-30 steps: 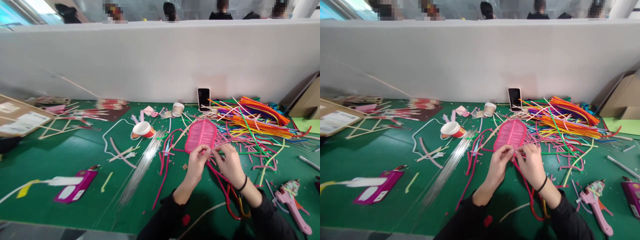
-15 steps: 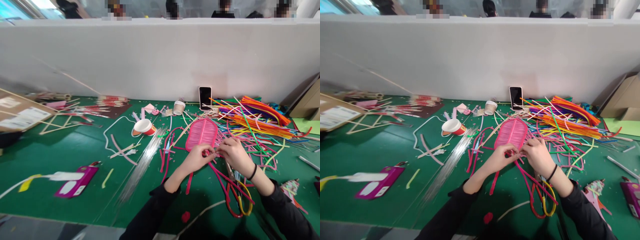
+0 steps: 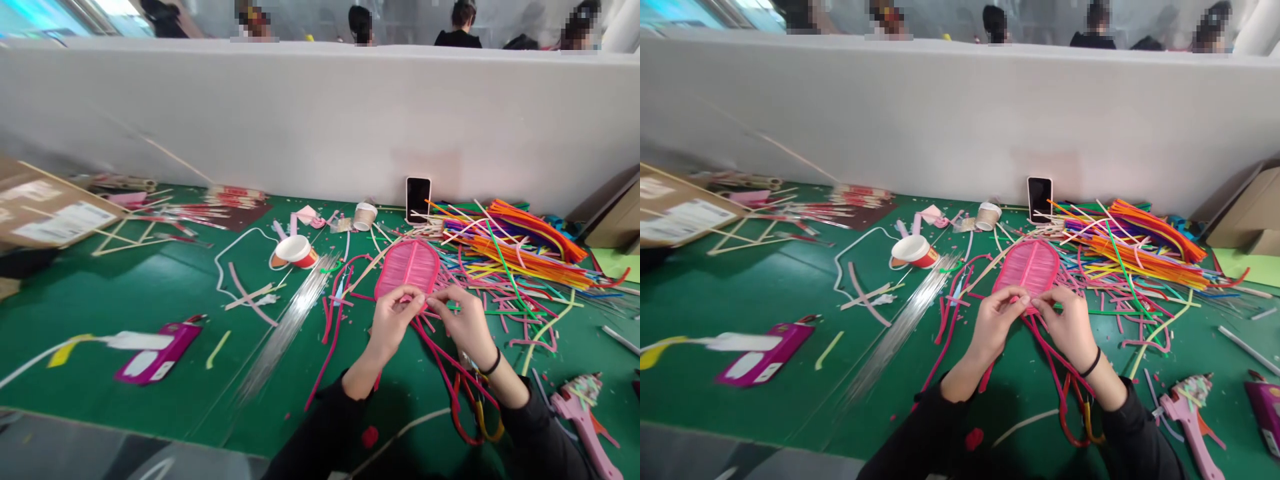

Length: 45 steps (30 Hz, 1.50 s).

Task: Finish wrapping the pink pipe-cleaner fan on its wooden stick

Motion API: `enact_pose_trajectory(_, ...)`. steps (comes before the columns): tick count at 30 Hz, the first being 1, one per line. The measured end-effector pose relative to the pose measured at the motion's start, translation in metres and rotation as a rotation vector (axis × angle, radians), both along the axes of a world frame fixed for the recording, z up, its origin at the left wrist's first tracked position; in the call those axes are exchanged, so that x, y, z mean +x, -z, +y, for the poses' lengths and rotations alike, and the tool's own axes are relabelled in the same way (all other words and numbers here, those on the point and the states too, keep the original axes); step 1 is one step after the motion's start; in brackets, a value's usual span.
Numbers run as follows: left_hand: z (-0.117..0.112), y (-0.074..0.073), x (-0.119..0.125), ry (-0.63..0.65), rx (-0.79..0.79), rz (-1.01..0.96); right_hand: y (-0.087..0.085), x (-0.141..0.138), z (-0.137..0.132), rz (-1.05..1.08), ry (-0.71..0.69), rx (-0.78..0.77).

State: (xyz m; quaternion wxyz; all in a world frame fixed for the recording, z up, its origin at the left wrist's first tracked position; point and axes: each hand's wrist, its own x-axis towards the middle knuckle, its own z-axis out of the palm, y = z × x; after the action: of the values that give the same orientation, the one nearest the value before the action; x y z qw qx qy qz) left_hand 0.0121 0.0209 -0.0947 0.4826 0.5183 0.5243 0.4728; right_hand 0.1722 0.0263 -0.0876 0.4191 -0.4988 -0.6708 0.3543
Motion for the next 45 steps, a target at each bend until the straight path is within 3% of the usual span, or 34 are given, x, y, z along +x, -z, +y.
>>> enact_pose_trajectory(4,0.001,-0.002,-0.009,0.074,-0.055,0.013,0.001,0.006,0.005,0.047,-0.024,-0.064)
enact_pose_trajectory(9,0.009,-0.015,-0.022,0.257,-0.077,0.065,-0.02,0.021,0.014,-0.124,-0.165,-0.032)
enact_pose_trajectory(13,0.012,-0.016,-0.021,0.344,-0.085,0.117,-0.03,0.021,0.018,-0.22,-0.245,0.005)
enact_pose_trajectory(21,0.01,-0.012,-0.013,0.201,-0.037,-0.004,-0.014,0.009,0.005,-0.066,-0.079,-0.029)
enact_pose_trajectory(27,0.001,0.011,-0.005,0.002,-0.034,-0.06,0.015,-0.011,-0.006,0.02,0.061,-0.045)
enact_pose_trajectory(29,-0.002,0.015,-0.007,0.005,-0.054,-0.04,0.021,-0.011,-0.006,0.013,0.091,-0.04)
enact_pose_trajectory(32,-0.003,0.012,-0.017,0.125,-0.077,0.006,0.019,-0.003,-0.001,-0.031,0.027,-0.011)
enact_pose_trajectory(36,0.0,0.001,-0.026,0.227,-0.06,0.05,0.002,0.008,0.005,-0.106,-0.147,0.036)
enact_pose_trajectory(42,0.001,-0.001,-0.021,0.262,-0.026,0.097,-0.011,0.011,0.011,-0.431,-0.295,0.262)
enact_pose_trajectory(45,-0.001,-0.002,-0.019,0.24,-0.003,0.096,-0.014,0.011,0.01,-0.482,-0.308,0.335)
